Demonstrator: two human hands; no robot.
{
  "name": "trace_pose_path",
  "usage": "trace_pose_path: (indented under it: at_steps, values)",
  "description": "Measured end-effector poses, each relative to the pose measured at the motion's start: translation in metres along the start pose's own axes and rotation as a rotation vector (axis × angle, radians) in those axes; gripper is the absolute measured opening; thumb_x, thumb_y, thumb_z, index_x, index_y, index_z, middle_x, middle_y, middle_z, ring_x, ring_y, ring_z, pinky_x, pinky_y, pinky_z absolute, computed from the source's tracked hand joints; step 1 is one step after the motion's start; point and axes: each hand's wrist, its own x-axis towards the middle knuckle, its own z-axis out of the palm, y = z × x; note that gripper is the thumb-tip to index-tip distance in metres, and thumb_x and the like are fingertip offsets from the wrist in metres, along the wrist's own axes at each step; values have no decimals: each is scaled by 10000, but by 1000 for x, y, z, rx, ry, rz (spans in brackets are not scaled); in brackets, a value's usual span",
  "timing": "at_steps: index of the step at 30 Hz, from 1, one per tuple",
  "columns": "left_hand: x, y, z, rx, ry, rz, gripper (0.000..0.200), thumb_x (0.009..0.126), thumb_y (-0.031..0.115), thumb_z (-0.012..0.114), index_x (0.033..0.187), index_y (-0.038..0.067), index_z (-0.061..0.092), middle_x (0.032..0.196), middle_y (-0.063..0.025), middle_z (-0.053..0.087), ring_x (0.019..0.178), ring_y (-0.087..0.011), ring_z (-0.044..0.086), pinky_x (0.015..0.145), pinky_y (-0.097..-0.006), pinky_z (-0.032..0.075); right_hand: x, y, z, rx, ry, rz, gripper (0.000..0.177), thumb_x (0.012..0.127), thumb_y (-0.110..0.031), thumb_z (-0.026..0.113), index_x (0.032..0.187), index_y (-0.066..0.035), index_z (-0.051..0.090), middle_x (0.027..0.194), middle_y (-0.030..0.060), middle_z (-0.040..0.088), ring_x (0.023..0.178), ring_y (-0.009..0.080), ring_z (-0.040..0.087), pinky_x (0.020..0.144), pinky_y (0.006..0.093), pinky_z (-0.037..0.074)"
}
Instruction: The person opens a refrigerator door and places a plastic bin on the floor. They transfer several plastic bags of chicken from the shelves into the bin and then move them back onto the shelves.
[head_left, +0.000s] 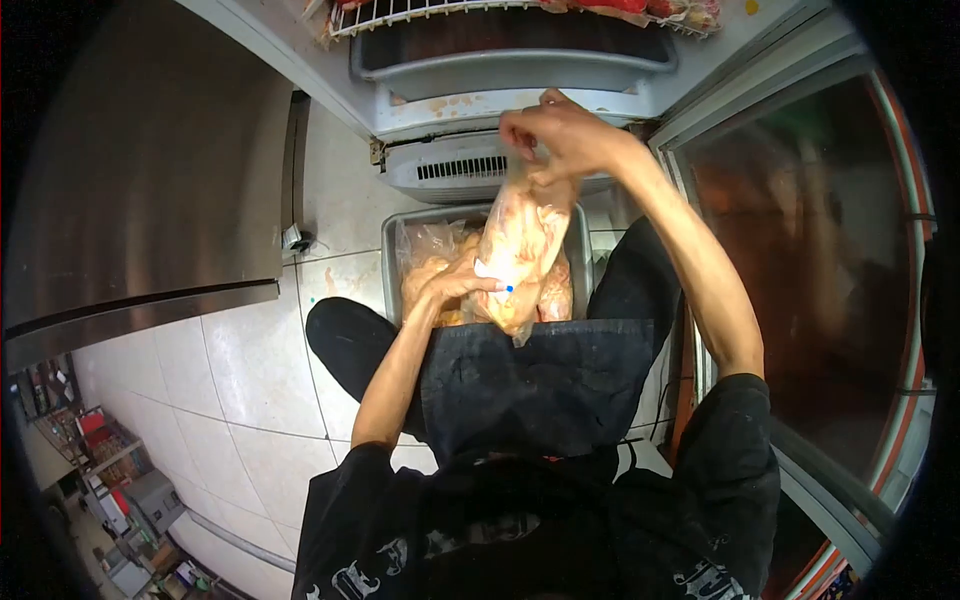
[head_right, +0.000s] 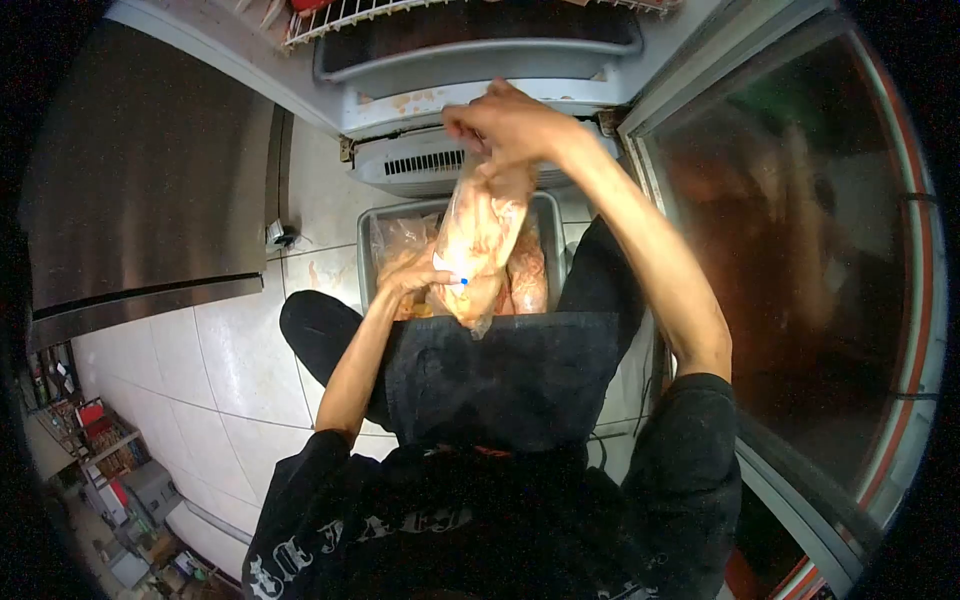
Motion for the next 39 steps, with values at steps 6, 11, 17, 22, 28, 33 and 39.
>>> trace_pose_path:
  at_steps: [6, 11, 17, 22, 28, 33, 39]
  values:
    - [2, -58, 28, -411, 261, 118, 1012, 637, 96, 795, 1449, 31, 193, 1348, -127, 440, 1245, -242, 434, 1081, -371, 334, -4, 49, 126, 149, 207, -70, 876, 599, -495, 830, 1298, -93, 486, 1379, 131, 445, 1303, 319, 378, 1083, 450, 317]
    - [-11, -75, 18, -135, 323, 112, 968, 664, 87, 787, 1444, 26, 217, 1334, -115, 461, 1219, -237, 466, 1042, -343, 387, -9, 40, 166, 774, 476, 49, 818, 621, -342, 855, 1306, -87, 490, 1382, 125, 451, 1238, 261, 466, 1047, 394, 376]
    - [-43, -48, 46, 6, 527, 186, 991, 589, 63, 827, 1420, 22, 288, 1351, -83, 435, 1238, -201, 410, 1058, -323, 348, -14, 14, 170, 1426, 531, -38, 946, 589, -163, 865, 1395, -121, 372, 1368, 69, 428, 1242, 214, 430, 1027, 362, 396]
    - [-63, -11, 23, 280, 344, 362, 1053, 521, 208, 877, 1389, -10, 321, 1346, -136, 454, 1254, -252, 429, 1064, -350, 336, -33, -80, 141, 1615, 964, -135, 1204, 581, -92, 881, 1463, -81, 61, 1401, 159, 327, 1331, 273, 307, 1108, 413, 296]
    - [-109, 153, 70, 283, 289, 250, 788, 620, 68, 821, 1296, -51, 434, 1203, -126, 564, 1096, -175, 538, 954, -331, 443, -73, -134, 90, 1413, 1072, -62, 939, 690, -65, 813, 1367, 21, 167, 1288, 148, 400, 1203, 236, 443, 1008, 391, 413]
    - [-127, 234, 90, 300, 222, 584, 622, 921, 382, 545, 1348, -49, 408, 1355, -137, 460, 1219, -175, 439, 985, -319, 393, -101, -147, 4, 1480, 1162, -195, 811, 761, -137, 740, 1354, 8, 207, 1223, 136, 448, 1117, 207, 498, 917, 341, 479]
    - [-141, 338, 71, 804, 1339, 1410, 790, 751, 242, 703, 1403, 5, 327, 1420, -191, 340, 1289, -333, 371, 1066, -450, 290, -120, -136, -126, 1127, 1298, -451, 776, 736, -159, 752, 1341, 2, 293, 1194, 121, 488, 1097, 190, 509, 923, 327, 464]
